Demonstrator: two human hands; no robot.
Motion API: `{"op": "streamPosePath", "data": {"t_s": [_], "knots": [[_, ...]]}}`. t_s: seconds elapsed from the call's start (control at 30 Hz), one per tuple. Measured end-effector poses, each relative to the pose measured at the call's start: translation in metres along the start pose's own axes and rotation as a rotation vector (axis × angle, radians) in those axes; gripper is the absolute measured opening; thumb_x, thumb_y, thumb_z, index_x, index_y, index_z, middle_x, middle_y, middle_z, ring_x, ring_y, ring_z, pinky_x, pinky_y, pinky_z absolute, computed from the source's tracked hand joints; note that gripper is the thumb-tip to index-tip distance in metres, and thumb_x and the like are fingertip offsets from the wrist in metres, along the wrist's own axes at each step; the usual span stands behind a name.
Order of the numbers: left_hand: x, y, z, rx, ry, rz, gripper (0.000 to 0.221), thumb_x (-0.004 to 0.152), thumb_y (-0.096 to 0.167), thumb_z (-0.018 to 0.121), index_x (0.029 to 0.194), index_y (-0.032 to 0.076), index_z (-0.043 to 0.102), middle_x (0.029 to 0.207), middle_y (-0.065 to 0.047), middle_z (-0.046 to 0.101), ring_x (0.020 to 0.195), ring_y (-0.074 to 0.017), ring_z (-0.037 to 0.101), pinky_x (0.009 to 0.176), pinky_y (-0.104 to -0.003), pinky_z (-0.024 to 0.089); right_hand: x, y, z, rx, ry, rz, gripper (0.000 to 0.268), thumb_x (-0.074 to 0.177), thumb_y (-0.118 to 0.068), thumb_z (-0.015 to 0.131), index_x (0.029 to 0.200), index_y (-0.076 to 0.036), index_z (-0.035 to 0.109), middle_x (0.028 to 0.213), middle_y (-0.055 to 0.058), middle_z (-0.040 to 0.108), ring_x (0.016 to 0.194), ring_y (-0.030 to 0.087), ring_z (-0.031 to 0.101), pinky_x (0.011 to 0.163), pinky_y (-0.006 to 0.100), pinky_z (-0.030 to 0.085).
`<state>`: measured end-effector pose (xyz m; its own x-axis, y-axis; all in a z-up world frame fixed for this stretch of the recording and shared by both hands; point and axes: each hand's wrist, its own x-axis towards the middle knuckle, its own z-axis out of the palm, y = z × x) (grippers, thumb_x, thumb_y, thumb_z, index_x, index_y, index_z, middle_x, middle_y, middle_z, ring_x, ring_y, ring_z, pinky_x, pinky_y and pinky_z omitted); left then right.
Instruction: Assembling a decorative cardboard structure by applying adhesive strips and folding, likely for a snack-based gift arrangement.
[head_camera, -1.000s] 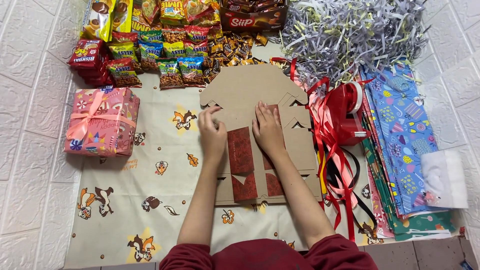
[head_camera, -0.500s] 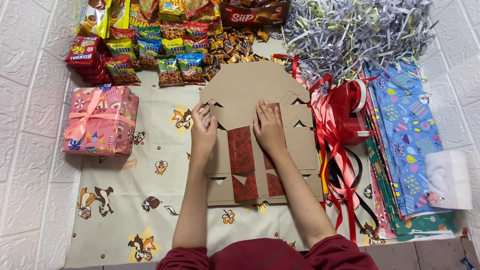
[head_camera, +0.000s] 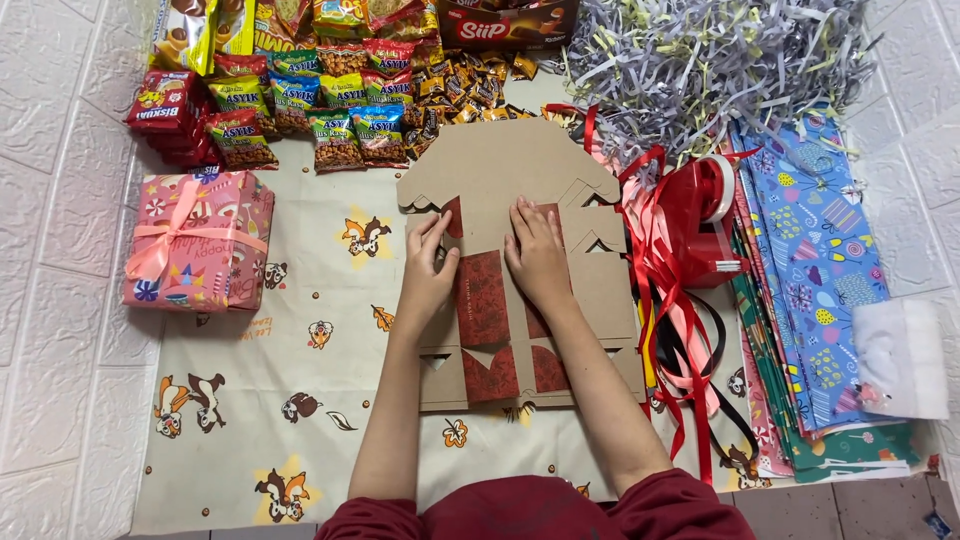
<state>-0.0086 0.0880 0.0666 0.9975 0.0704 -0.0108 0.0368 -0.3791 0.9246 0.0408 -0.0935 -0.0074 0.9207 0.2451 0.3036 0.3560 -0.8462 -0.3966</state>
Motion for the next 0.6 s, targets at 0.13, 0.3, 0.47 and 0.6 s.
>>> {"op": "streamPosePath", "data": {"t_s": [0.13, 0.3, 0.47, 0.6], "knots": [[-0.007, 0.021, 0.009, -0.052, -0.041, -0.015, 0.062, 0.092, 0.006, 0.047, 0.149, 0.007, 0.021, 0.148, -0.032, 0.022, 0.135, -0.0499, 0.023, 0.109, -0.055, 0.031, 0.0, 0.0, -0.001, -0.002, -0.002, 0.01, 0.045, 0.094, -0.022, 0.05, 0.136, -0.008, 0.049, 0.144, 0.009, 0.044, 0.135, 0.023, 0.039, 0.115, 0.042, 0.019], [-0.005, -0.001, 0.024, 0.058, -0.052, 0.057, 0.071, 0.09, 0.009, 0.051, 0.15, 0.005, 0.015, 0.154, -0.022, 0.018, 0.14, -0.0374, 0.023, 0.113, -0.048, 0.026, 0.0, 0.001, 0.002, -0.031, 0.005, -0.001, 0.046, 0.094, -0.022, 0.05, 0.137, -0.008, 0.048, 0.144, 0.009, 0.044, 0.135, 0.022, 0.039, 0.115, 0.042, 0.018], [-0.002, -0.022, 0.052, 0.336, -0.059, 0.147, 0.068, 0.088, 0.008, 0.051, 0.148, -0.001, 0.019, 0.152, -0.025, 0.023, 0.139, -0.0373, 0.026, 0.112, -0.046, 0.028, -0.001, 0.002, 0.006, -0.043, -0.003, 0.005, 0.047, 0.095, -0.021, 0.049, 0.14, -0.009, 0.046, 0.145, 0.009, 0.043, 0.135, 0.023, 0.038, 0.115, 0.043, 0.018], [0.001, -0.045, 0.084, 0.948, 0.08, 0.261, 0.066, 0.086, 0.015, 0.056, 0.143, -0.005, 0.03, 0.147, -0.025, 0.034, 0.136, -0.0337, 0.035, 0.11, -0.041, 0.033, 0.0, -0.009, -0.011, -0.049, -0.053, -0.016, 0.059, 0.09, -0.016, 0.05, 0.147, -0.025, 0.035, 0.143, 0.009, 0.042, 0.136, 0.027, 0.036, 0.115, 0.048, 0.019]]}}
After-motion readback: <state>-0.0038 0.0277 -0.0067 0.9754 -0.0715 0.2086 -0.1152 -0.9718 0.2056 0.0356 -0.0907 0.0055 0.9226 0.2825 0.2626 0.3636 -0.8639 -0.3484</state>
